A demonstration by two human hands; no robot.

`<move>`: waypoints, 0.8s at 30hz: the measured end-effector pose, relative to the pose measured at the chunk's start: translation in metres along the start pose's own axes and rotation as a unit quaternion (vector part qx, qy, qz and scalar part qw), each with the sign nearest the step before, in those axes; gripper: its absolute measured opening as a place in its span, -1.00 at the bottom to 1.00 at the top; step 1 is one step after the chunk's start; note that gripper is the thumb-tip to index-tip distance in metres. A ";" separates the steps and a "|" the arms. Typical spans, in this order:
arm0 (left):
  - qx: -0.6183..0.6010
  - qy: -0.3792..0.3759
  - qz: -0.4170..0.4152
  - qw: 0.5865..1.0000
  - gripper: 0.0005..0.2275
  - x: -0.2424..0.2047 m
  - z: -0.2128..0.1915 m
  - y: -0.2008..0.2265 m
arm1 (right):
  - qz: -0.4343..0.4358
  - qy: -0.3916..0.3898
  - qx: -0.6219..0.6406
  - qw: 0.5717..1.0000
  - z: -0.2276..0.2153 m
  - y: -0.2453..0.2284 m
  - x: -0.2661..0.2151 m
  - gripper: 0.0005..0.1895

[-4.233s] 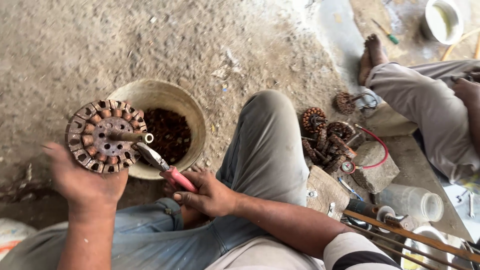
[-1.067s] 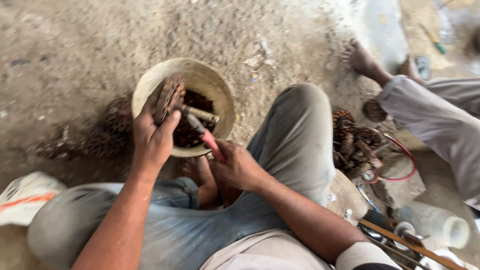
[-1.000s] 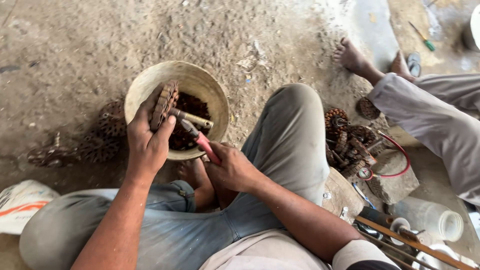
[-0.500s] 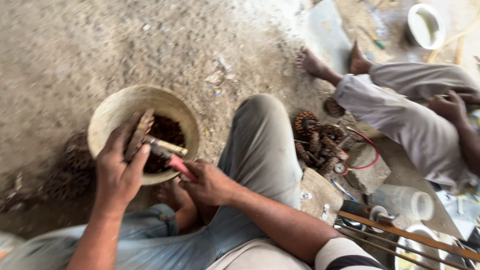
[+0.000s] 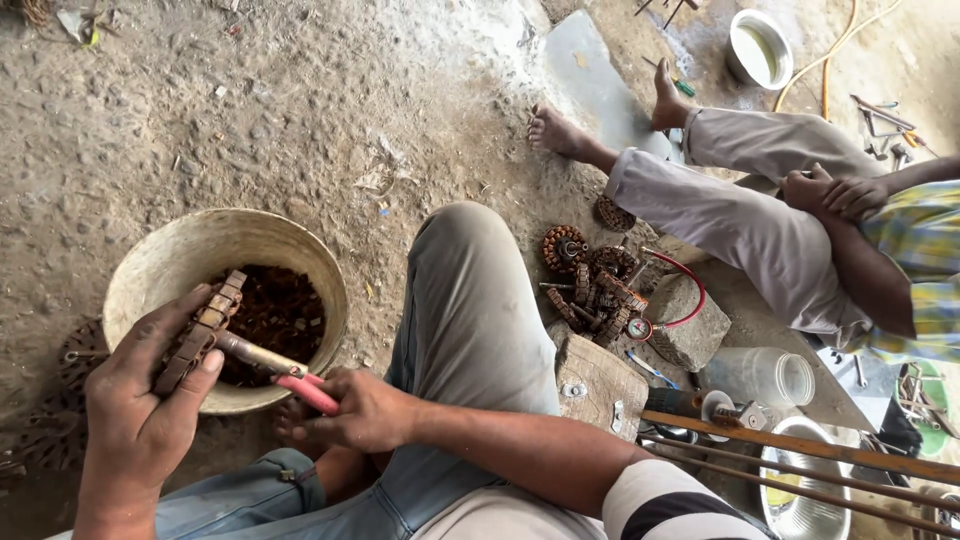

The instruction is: The person sits on the floor and uses pliers to pull copper coils out of a circular metal stator. The person holds the stator in one hand and uses the pliers in the other to grip and extract the coils, dropping the removed pieces into a bucket placed between their legs.

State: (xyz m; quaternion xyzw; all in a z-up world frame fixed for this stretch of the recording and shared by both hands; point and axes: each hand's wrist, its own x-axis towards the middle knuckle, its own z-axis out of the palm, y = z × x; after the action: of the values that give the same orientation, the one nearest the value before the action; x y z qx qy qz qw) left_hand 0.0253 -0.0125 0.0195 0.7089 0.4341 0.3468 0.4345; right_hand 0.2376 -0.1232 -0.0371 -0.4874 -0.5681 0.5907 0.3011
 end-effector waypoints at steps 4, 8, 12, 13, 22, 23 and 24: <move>0.087 0.012 0.056 0.995 -0.52 0.002 0.008 -0.004 | 0.078 -0.009 -0.053 0.996 0.003 0.001 0.001 -0.69; 0.157 0.049 0.099 0.981 -0.59 0.001 0.019 -0.013 | 0.117 -0.009 -0.096 0.988 0.004 0.007 0.003 -0.67; 0.129 0.084 0.059 0.986 -0.63 -0.005 0.029 -0.024 | 0.044 0.054 -0.234 0.970 0.008 0.014 0.004 -0.61; 0.114 0.098 0.039 0.988 -0.64 -0.006 0.032 -0.026 | 0.064 0.063 -0.237 0.967 0.008 0.014 0.005 -0.58; -0.321 0.298 -0.144 0.887 -0.83 0.000 0.027 -0.036 | 0.087 0.117 -0.322 0.936 0.011 -0.003 0.008 -0.58; -0.331 0.304 -0.166 0.878 -0.82 0.001 0.022 -0.035 | 0.068 0.124 -0.330 0.933 0.012 -0.004 0.008 -0.62; -0.341 0.309 -0.189 0.867 -0.80 0.000 0.020 -0.034 | 0.050 0.131 -0.339 0.931 0.013 -0.004 0.008 -0.65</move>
State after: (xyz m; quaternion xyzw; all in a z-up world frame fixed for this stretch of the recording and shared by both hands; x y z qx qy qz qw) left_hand 0.0319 -0.0105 -0.0193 0.2775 0.5269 0.5857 0.5498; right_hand 0.2221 -0.1200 -0.0368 -0.6609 -0.6651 0.3087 0.1600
